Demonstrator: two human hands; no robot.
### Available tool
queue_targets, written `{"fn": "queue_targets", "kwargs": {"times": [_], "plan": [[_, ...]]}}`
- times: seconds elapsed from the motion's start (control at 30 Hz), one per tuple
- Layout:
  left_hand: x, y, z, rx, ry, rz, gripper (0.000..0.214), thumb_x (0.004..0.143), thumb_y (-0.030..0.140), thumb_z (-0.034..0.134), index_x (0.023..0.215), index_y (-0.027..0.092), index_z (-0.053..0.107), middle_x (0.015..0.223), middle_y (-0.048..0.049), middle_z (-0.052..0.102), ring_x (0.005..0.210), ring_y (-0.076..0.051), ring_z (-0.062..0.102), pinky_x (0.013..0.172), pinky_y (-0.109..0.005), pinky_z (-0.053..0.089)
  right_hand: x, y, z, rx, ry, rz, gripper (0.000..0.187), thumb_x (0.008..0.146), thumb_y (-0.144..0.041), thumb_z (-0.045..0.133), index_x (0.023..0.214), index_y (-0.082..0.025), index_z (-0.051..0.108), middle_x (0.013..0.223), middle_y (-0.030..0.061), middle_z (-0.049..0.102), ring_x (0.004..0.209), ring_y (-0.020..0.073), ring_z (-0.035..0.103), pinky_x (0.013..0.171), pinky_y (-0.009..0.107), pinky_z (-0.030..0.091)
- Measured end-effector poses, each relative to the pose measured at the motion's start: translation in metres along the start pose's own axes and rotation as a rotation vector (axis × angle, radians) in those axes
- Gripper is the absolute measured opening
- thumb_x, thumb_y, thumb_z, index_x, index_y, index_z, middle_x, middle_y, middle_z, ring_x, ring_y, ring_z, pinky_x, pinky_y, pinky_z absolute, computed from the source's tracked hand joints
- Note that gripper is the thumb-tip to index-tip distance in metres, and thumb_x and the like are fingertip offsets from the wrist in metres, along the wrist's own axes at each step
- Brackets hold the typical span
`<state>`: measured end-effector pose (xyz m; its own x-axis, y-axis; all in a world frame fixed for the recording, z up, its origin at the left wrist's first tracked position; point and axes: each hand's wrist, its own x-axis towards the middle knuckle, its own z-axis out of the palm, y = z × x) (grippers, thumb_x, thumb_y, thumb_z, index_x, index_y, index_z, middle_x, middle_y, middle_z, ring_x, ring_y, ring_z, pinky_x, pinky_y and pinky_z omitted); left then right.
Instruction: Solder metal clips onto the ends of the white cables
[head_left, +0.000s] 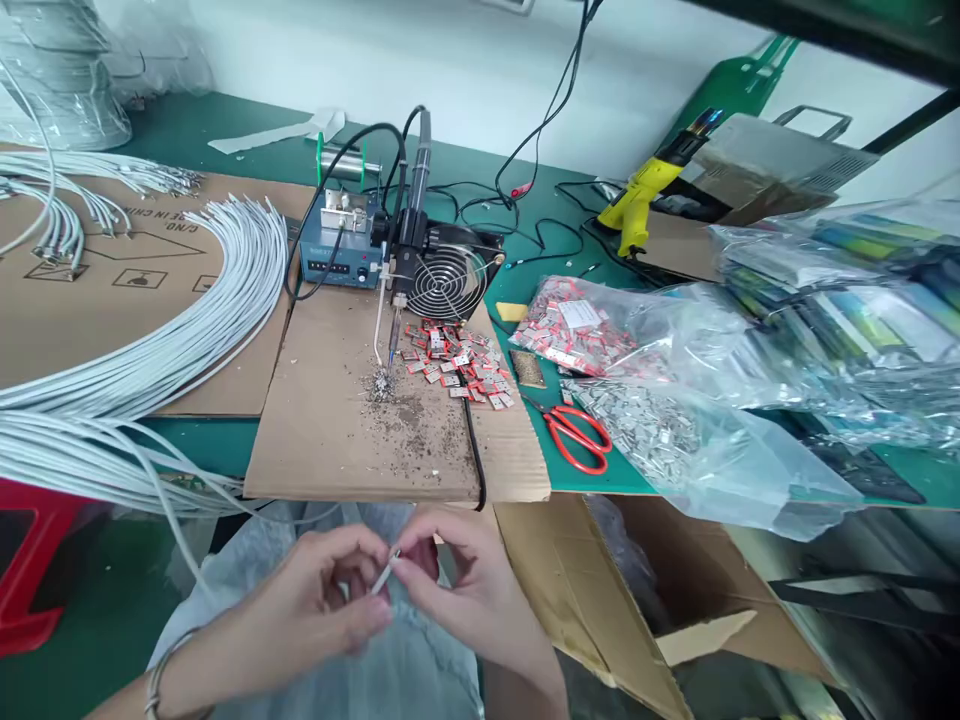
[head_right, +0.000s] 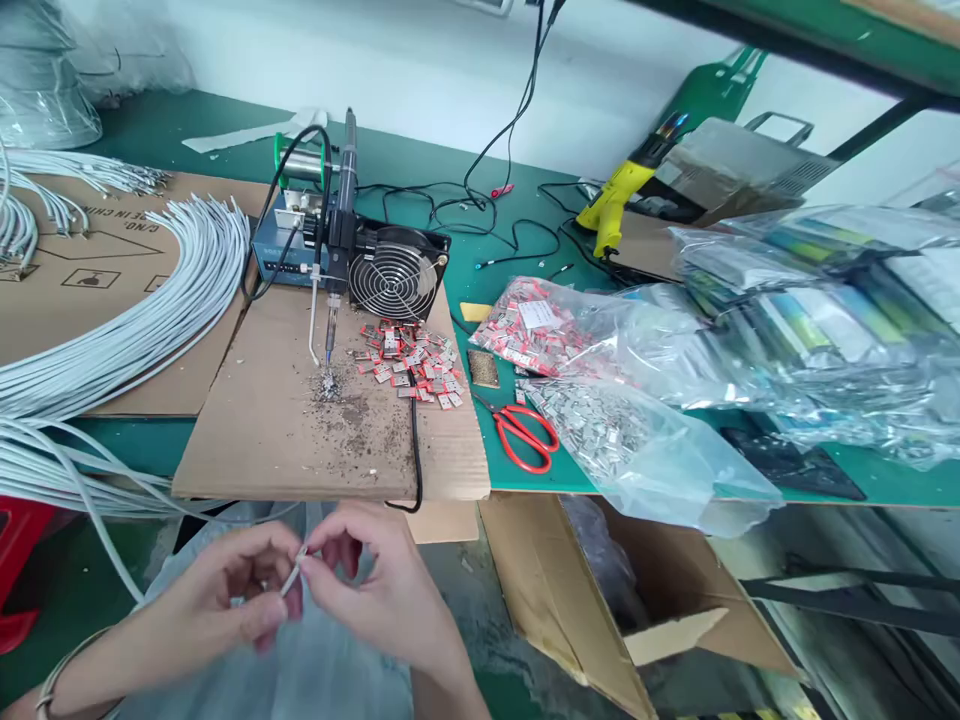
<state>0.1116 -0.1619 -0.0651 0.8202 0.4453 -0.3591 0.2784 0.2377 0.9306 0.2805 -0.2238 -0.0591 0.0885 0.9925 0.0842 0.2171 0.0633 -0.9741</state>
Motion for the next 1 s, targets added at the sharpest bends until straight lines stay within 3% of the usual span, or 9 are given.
{"fn": "queue_targets", "kwargs": {"times": [0.1,0.2,0.4,0.57,0.67,0.8,0.87,0.93,1.0], "plan": [[0.01,0.001,0.011,-0.148,0.081,0.027,0.027,0.077,0.04,0.06,0.07,0.015,0.054,0.057,0.0036,0.048,0.045,-0.007,0.046,0.044,-0.017,0.037,-0.004,-0.003,-0.005,-0.061,-0.008,-0.023,0.005,0.074,-0.014,0.064,0.072,-0.018,0.063,0.058,-0.0032,0.053,0.053,0.0089,0.046,0.052,0.02,0.037],[0.014,0.002,0.012,-0.194,0.08,0.029,0.031,0.076,0.044,0.06,0.067,0.014,0.057,0.051,0.0035,0.046,0.041,-0.007,0.044,0.039,-0.017,0.034,-0.005,-0.004,-0.01,-0.041,-0.006,-0.066,0.004,0.075,-0.015,0.065,0.074,-0.018,0.067,0.059,-0.0013,0.058,0.053,0.0099,0.048,0.051,0.021,0.038],[0.013,0.008,0.006,-0.142,0.044,0.051,0.046,0.078,0.055,0.053,0.06,0.013,0.056,0.046,0.0026,0.045,0.04,-0.008,0.044,0.041,-0.018,0.034,-0.003,-0.005,-0.012,0.023,-0.026,-0.129,0.013,0.078,-0.014,0.063,0.083,-0.021,0.072,0.063,0.0028,0.065,0.054,0.0122,0.054,0.047,0.022,0.039],[0.011,0.006,0.007,-0.044,0.069,0.113,0.038,0.084,0.043,0.05,0.061,0.013,0.058,0.045,0.0018,0.047,0.041,-0.008,0.045,0.044,-0.019,0.036,-0.004,-0.006,-0.011,0.013,-0.011,-0.143,0.018,0.075,-0.011,0.061,0.081,-0.022,0.074,0.059,0.0029,0.063,0.05,0.0119,0.051,0.046,0.023,0.037],[0.012,0.006,0.006,-0.011,0.058,0.152,0.029,0.084,0.028,0.051,0.062,0.013,0.061,0.046,0.0019,0.048,0.042,-0.008,0.047,0.045,-0.018,0.035,-0.005,0.0,-0.005,0.174,0.01,-0.088,0.019,0.072,-0.01,0.063,0.08,-0.023,0.075,0.059,0.0026,0.062,0.048,0.0112,0.047,0.046,0.023,0.035],[0.015,0.01,0.002,0.014,-0.005,0.178,0.021,0.078,0.015,0.055,0.057,0.013,0.062,0.048,0.0024,0.05,0.044,-0.008,0.047,0.046,-0.017,0.035,-0.005,0.015,0.012,0.731,-0.076,0.122,0.005,0.068,-0.028,0.072,0.07,-0.025,0.074,0.053,-0.0018,0.052,0.044,0.0084,0.04,0.043,0.022,0.03],[0.014,0.012,0.001,0.03,-0.005,0.181,0.02,0.076,0.014,0.057,0.057,0.013,0.06,0.05,0.0031,0.05,0.045,-0.007,0.046,0.046,-0.017,0.034,-0.005,0.021,0.017,0.895,-0.123,0.219,0.012,0.066,-0.036,0.073,0.066,-0.024,0.074,0.051,-0.0034,0.048,0.041,0.006,0.036,0.039,0.02,0.028],[0.013,0.012,0.001,0.027,0.034,0.143,0.018,0.077,0.017,0.057,0.06,0.014,0.059,0.051,0.0037,0.05,0.045,-0.007,0.046,0.046,-0.017,0.034,-0.005,0.023,0.016,0.854,-0.11,0.244,0.012,0.069,-0.035,0.072,0.07,-0.023,0.074,0.054,-0.0032,0.05,0.038,0.0041,0.032,0.037,0.018,0.025],[0.011,0.012,0.002,0.002,0.083,0.072,0.017,0.079,0.023,0.056,0.064,0.014,0.058,0.053,0.0039,0.049,0.044,-0.007,0.046,0.045,-0.017,0.034,-0.005,0.02,0.011,0.655,-0.051,0.192,0.01,0.073,-0.029,0.068,0.079,-0.023,0.074,0.058,-0.0016,0.055,0.04,0.0048,0.035,0.038,0.018,0.027]]}}
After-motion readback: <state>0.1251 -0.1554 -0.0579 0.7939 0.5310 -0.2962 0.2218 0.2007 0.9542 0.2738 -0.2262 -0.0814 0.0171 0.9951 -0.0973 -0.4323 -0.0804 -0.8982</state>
